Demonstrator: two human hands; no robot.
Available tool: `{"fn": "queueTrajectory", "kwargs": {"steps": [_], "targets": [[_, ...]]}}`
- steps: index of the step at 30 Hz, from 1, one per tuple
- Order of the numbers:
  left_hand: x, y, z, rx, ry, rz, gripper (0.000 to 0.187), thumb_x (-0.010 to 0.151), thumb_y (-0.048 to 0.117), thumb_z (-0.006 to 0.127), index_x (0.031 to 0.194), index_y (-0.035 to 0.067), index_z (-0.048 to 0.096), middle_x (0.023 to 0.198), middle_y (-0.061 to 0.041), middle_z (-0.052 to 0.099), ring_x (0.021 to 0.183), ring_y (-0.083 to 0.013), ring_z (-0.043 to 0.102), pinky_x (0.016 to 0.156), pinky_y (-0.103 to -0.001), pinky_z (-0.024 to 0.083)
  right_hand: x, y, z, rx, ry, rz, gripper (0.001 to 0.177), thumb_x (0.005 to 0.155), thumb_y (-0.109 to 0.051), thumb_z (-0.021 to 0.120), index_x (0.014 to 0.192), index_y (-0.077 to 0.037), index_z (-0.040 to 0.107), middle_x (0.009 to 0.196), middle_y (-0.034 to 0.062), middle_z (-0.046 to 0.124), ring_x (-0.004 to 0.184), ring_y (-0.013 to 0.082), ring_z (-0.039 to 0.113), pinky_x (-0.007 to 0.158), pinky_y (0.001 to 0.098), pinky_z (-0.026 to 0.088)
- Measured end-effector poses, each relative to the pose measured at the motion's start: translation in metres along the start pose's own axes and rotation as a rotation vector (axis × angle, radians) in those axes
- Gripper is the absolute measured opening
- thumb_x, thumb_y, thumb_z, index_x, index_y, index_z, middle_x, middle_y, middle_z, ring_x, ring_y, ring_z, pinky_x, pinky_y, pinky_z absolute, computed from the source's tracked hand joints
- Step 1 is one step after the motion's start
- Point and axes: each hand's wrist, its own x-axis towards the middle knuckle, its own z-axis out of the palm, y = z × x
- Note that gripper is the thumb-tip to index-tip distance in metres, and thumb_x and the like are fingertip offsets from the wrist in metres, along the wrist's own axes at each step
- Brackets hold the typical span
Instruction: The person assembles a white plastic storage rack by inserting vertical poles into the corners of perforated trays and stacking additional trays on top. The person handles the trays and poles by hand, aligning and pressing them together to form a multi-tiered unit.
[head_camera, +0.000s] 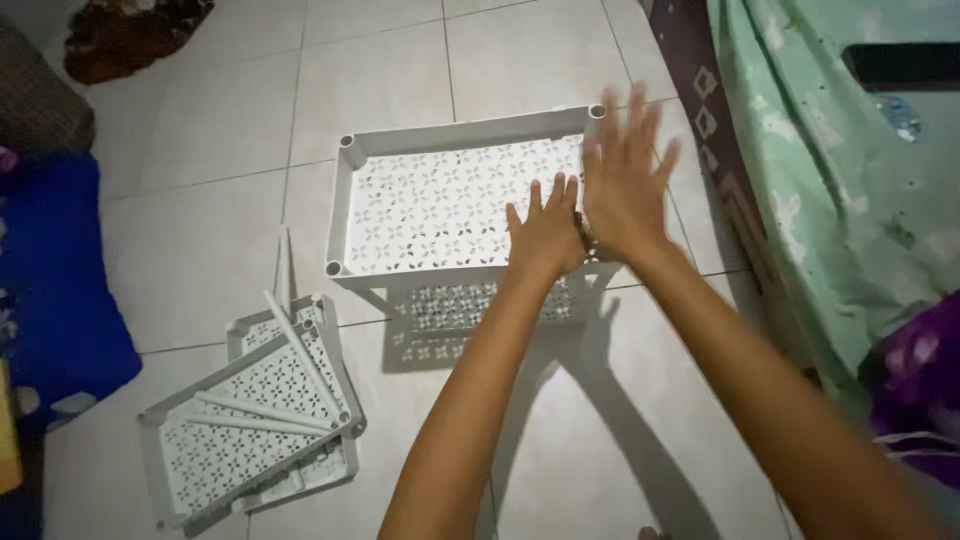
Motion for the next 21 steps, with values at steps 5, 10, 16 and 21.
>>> {"fn": "queueTrajectory", "kwargs": {"steps": [5, 10, 16, 21], "targets": [[0.014, -0.022, 0.025, -0.152, 0.002, 0.019, 0.070, 0.099, 0.019, 0.054, 0.162, 0.020, 0.023, 0.171, -0.002, 0.017, 0.158, -0.0337, 0.011, 0.121, -0.068, 0.011, 0.010, 0.007, -0.026, 0.016, 0.224, -0.001, 0.058, 0.123, -0.044, 0.014, 0.172, -0.014, 0.006, 0.177, 0.0135, -0.004, 0.163, 0.0377, -0.010, 0.130, 0.0650, -0.008], [0.007, -0.022, 0.020, -0.107, 0.084, 0.029, 0.070, 0.096, 0.019, 0.058, 0.159, 0.018, 0.027, 0.169, -0.003, 0.023, 0.157, -0.0330, 0.017, 0.122, -0.066, 0.016, -0.010, 0.006, 0.024, -0.013, -0.074, 0.056, 0.064, 0.111, -0.044, 0.015, 0.168, -0.018, 0.006, 0.175, 0.0097, -0.006, 0.161, 0.0350, -0.011, 0.124, 0.0670, -0.009], [0.000, -0.007, 0.006, -0.047, 0.120, -0.015, 0.074, 0.091, 0.021, 0.060, 0.158, 0.018, 0.029, 0.168, 0.001, 0.025, 0.155, -0.0301, 0.020, 0.121, -0.063, 0.018, 0.013, 0.013, 0.004, -0.070, 0.063, -0.023, 0.064, 0.115, -0.044, 0.019, 0.170, -0.014, 0.005, 0.175, 0.0174, -0.006, 0.160, 0.0395, -0.010, 0.124, 0.0686, -0.007], [0.002, -0.012, 0.020, -0.060, 0.186, 0.014, 0.065, 0.098, 0.025, 0.056, 0.157, 0.014, 0.031, 0.167, -0.001, 0.027, 0.154, -0.0319, 0.023, 0.120, -0.064, 0.020, 0.000, 0.018, 0.014, -0.183, 0.070, -0.033, 0.058, 0.122, -0.037, 0.022, 0.171, -0.012, 0.004, 0.177, 0.0158, -0.005, 0.163, 0.0375, -0.007, 0.127, 0.0677, -0.005]]}}
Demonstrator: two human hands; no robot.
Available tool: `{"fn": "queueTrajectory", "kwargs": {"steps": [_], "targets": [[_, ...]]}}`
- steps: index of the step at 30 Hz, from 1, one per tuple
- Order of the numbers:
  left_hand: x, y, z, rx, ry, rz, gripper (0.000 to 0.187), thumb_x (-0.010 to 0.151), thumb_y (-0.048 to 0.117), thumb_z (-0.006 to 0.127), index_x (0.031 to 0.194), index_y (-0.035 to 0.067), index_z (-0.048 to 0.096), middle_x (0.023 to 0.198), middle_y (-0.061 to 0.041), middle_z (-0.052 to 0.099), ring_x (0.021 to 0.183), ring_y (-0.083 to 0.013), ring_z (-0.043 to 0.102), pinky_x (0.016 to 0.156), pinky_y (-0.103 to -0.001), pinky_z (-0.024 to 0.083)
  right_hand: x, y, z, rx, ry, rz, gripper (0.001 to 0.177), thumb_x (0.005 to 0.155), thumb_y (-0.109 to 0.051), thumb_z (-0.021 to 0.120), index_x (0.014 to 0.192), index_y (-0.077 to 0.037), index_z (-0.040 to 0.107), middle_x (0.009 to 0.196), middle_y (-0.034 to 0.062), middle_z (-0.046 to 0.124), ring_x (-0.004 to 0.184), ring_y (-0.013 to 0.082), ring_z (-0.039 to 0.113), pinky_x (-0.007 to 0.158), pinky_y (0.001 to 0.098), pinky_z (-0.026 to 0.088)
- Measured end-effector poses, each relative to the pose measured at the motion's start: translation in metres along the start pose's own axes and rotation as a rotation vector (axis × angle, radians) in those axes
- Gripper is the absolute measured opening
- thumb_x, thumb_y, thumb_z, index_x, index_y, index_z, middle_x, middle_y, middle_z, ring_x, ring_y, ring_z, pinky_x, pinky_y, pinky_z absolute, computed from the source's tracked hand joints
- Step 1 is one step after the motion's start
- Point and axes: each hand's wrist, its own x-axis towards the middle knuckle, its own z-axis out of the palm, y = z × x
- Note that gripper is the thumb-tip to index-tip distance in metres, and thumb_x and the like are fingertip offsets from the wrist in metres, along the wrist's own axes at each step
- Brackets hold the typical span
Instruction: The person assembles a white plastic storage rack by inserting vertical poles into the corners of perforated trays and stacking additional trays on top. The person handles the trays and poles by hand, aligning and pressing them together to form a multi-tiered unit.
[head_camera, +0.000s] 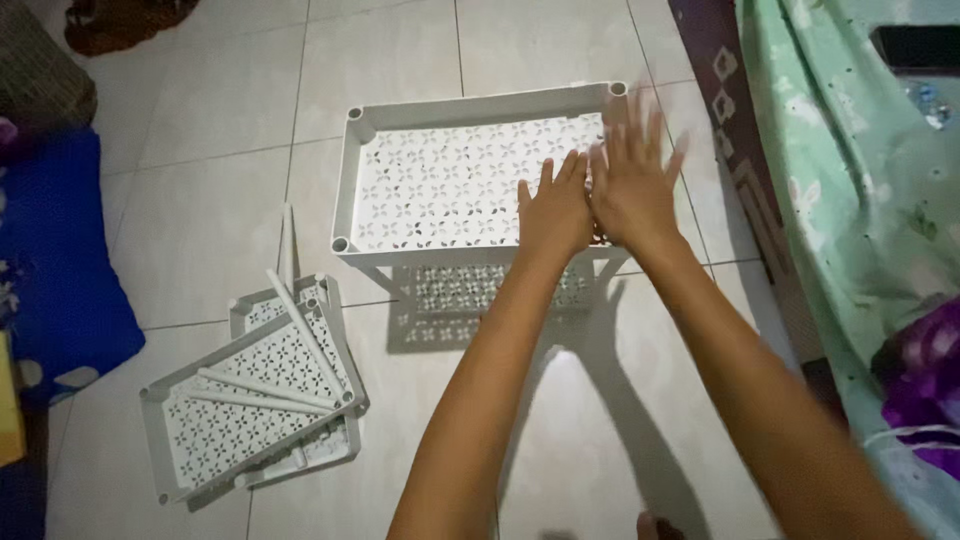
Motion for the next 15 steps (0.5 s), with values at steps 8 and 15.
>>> {"fn": "queueTrajectory", "kwargs": {"steps": [8, 15], "targets": [[-0.007, 0.010, -0.020, -0.124, 0.107, 0.015, 0.044, 0.101, 0.023, 0.049, 0.143, 0.011, 0.052, 0.154, -0.008, 0.048, 0.144, -0.0322, 0.041, 0.114, -0.064, 0.028, -0.015, 0.046, 0.024, 1.201, -0.187, 0.663, 0.067, 0.101, -0.048, 0.026, 0.160, -0.025, 0.001, 0.167, 0.0140, 0.007, 0.138, 0.0455, 0.038, 0.120, 0.0551, 0.026], [-0.041, 0.021, -0.048, -0.255, 0.274, 0.462, 0.041, 0.090, 0.038, 0.068, 0.121, 0.012, 0.069, 0.115, -0.009, 0.072, 0.108, -0.0287, 0.066, 0.094, -0.049, 0.050, -0.104, 0.103, 0.057, 1.249, -0.518, 0.397, 0.040, 0.099, -0.015, 0.050, 0.139, -0.007, 0.054, 0.132, 0.0110, 0.064, 0.118, 0.0198, 0.063, 0.103, 0.0366, 0.052]]}}
